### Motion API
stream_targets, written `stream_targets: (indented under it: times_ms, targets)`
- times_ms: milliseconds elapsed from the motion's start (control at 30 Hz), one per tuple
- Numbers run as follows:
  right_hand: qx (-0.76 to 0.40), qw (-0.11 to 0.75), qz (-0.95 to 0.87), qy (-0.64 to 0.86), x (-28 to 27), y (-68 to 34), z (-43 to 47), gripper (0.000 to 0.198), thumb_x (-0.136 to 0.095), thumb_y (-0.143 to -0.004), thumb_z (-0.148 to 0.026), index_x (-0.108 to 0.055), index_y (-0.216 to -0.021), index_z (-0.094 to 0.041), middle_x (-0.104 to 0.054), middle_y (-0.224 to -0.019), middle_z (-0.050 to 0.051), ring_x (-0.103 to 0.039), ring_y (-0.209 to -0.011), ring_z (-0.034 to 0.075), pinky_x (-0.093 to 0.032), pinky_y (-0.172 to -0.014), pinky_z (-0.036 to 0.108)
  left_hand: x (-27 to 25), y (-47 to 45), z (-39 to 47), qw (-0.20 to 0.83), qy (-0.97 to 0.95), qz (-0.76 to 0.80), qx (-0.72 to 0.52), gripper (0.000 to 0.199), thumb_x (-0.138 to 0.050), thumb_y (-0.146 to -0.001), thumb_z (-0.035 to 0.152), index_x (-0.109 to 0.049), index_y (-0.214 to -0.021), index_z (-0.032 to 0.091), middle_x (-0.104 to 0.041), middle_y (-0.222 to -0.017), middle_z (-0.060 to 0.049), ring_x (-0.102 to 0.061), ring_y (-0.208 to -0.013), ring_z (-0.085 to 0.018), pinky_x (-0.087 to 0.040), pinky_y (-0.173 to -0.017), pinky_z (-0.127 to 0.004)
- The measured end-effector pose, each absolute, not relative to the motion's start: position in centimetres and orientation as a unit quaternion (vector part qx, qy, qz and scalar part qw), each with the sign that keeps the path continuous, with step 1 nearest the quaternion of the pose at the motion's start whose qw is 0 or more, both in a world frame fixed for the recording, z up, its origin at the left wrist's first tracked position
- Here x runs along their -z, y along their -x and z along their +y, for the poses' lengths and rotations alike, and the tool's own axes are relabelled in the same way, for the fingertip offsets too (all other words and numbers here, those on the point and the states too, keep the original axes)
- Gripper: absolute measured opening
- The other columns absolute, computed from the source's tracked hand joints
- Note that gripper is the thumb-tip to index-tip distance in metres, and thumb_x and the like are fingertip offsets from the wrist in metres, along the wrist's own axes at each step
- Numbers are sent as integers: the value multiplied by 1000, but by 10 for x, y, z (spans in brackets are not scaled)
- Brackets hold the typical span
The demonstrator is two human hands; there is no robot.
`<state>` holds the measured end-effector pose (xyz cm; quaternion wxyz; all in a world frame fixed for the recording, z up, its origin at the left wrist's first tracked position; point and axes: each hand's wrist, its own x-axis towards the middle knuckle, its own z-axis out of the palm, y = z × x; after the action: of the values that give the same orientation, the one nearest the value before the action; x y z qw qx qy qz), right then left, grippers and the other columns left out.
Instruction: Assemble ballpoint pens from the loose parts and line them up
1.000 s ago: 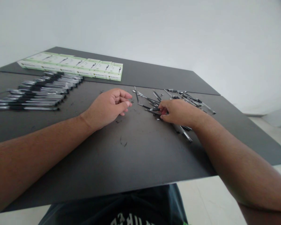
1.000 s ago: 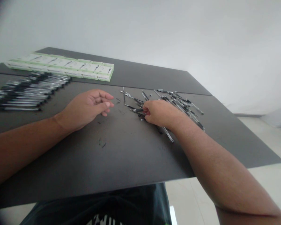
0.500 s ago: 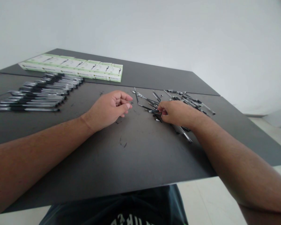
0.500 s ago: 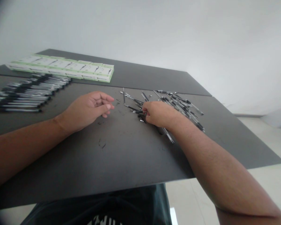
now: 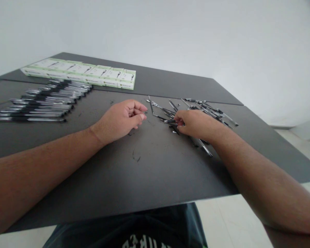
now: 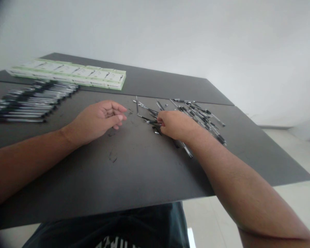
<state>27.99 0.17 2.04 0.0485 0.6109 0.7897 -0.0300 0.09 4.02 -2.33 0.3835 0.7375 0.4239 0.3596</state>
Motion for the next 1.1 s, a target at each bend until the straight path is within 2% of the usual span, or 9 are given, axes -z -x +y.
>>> stream_targets:
  times_ms: [333, 733, 867, 1100]
  targets:
    - [4, 57, 778, -626, -17, -271, 1, 32, -59, -85, -19, -74, -113, -24, -81, -102, 9, -73, -91, 28, -43, -72, 34, 24, 0, 40, 369, -751, 422, -349, 31, -72, -87, 34, -70, -113, 18, -79, -88, -6, -72, -67, -17, -59, -61, -28]
    - [12, 49, 783, -621, -17, -272, 0, 35, -60, -83, -18, -72, -116, -24, -80, -105, 9, -71, -88, 26, -43, -71, 32, 24, 1, 40, 366, -754, 422, -347, 32, -72, -87, 34, -70, -114, 18, -79, -89, -6, -71, -65, -16, -59, -62, -28]
    - [1, 58, 785, -616, -18, -273, -1, 30, -60, -85, -19, -74, -111, -24, -80, -106, 9, -71, -90, 27, -43, -71, 33, 26, 1, 41, 367, -754, 420, -346, 33, -72, -86, 35, -70, -114, 18, -79, -89, -6, -71, -66, -16, -59, -62, -29]
    - [-2, 75, 772, -631, -18, -270, -1, 25, -60, -83, -20, -71, -105, -26, -79, -98, 8, -69, -86, 26, -36, -65, 33, 25, 0, 41, 364, -756, 420, -346, 33, -72, -86, 36, -70, -113, 18, -79, -89, -6, -71, -67, -16, -59, -63, -28]
